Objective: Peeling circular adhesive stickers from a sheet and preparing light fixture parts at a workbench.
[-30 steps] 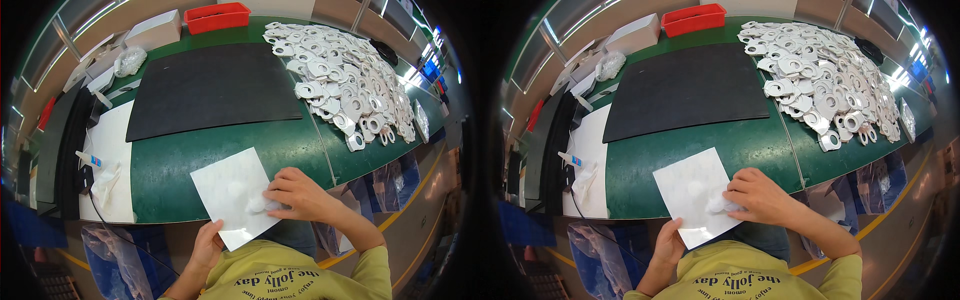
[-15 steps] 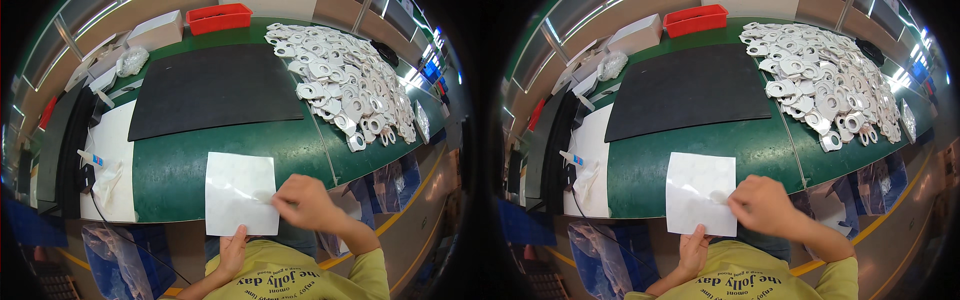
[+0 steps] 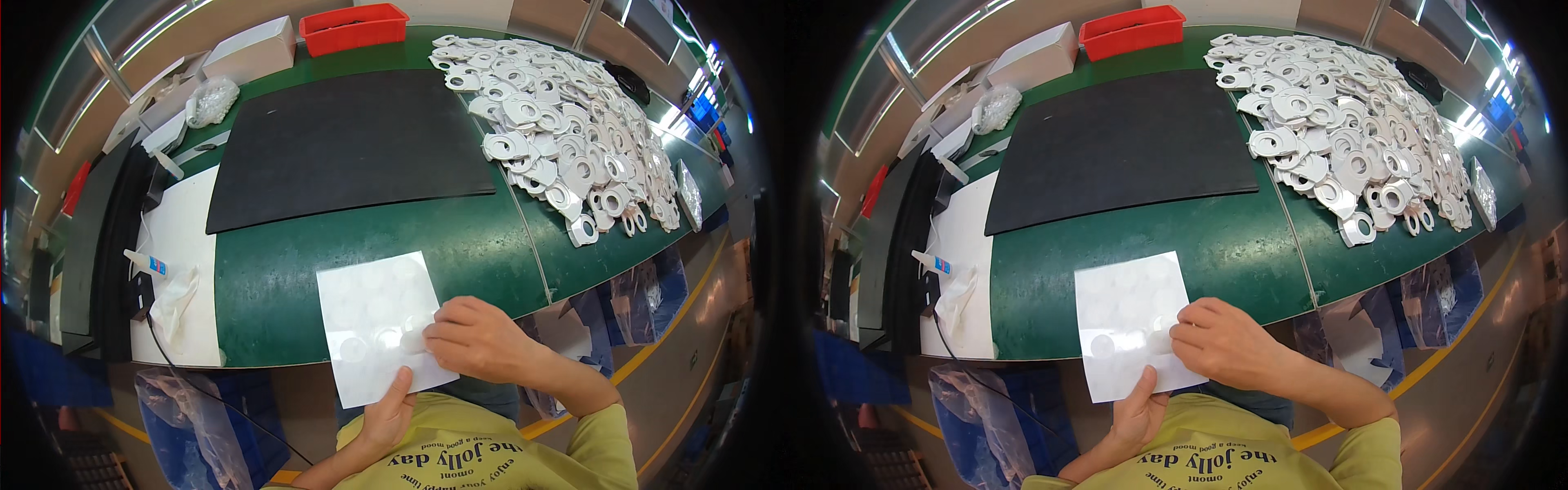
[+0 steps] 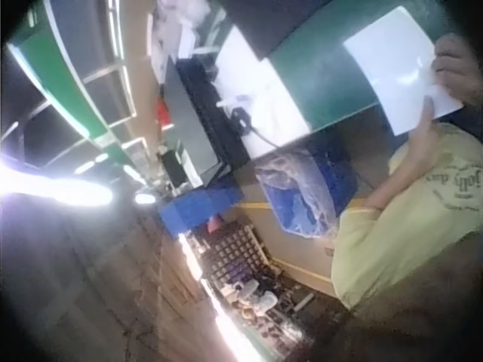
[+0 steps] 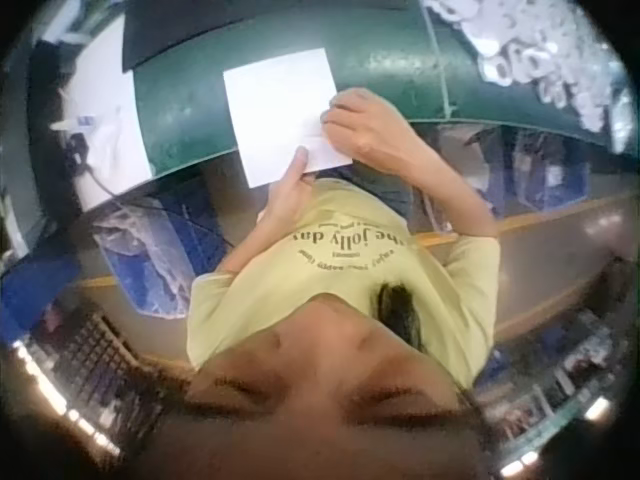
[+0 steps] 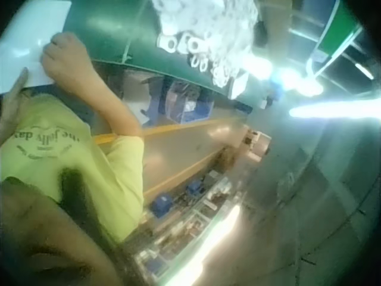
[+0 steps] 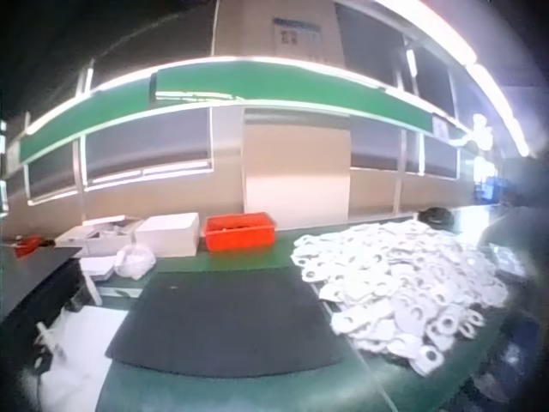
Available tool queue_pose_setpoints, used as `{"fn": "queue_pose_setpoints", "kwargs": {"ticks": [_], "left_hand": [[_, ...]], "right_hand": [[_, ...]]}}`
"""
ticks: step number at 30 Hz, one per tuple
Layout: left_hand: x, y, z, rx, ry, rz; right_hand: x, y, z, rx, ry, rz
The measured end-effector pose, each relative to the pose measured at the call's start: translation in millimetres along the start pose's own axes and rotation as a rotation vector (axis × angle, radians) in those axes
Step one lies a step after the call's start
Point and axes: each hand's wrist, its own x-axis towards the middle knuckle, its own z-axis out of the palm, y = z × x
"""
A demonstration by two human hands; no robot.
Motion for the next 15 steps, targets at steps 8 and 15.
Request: {"fn": "queue_pose_setpoints", "kwargs": {"ticks": [8,15], "left_hand": [[17,12,-14,-0.046,-0.121,-0.160],[12,25,-18,-0.173,-0.048,-0.282]], "right_hand": [[4,11,-9,0.243,-0.162,0.158],[-12,65,-16,1.379,0.660,1.057]]}}
